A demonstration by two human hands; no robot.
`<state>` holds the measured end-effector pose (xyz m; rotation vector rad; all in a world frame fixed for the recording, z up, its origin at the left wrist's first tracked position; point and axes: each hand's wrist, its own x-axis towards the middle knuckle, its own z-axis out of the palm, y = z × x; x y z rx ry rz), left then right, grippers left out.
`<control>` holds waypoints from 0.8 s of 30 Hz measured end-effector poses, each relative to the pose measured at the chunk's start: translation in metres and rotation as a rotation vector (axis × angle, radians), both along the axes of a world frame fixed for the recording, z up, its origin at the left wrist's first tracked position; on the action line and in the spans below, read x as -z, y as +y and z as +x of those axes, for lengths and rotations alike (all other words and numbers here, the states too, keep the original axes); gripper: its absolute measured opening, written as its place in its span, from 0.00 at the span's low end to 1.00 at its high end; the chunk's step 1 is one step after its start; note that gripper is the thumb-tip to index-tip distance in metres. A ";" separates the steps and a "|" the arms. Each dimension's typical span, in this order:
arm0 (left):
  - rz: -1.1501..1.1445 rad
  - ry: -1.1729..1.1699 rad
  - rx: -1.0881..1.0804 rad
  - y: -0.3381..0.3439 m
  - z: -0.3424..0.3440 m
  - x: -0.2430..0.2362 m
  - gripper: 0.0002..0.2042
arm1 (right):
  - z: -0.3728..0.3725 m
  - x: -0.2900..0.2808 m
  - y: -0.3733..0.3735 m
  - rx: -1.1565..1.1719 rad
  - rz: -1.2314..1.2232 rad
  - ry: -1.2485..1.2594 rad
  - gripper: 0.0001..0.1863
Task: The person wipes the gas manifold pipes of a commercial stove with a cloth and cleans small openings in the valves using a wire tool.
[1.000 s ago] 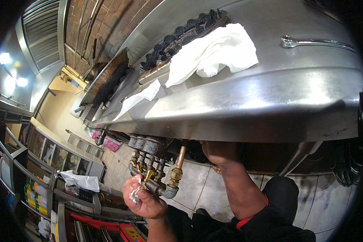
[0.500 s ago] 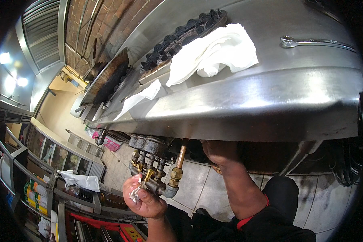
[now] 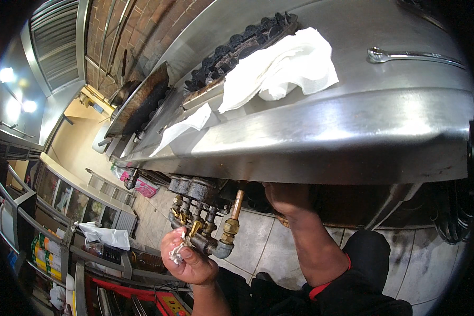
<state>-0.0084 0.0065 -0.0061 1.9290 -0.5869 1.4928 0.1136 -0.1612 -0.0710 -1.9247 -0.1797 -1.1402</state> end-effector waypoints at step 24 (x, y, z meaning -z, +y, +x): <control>-0.017 -0.012 -0.030 0.000 0.001 0.002 0.14 | 0.000 0.012 0.005 -0.248 0.089 0.076 0.14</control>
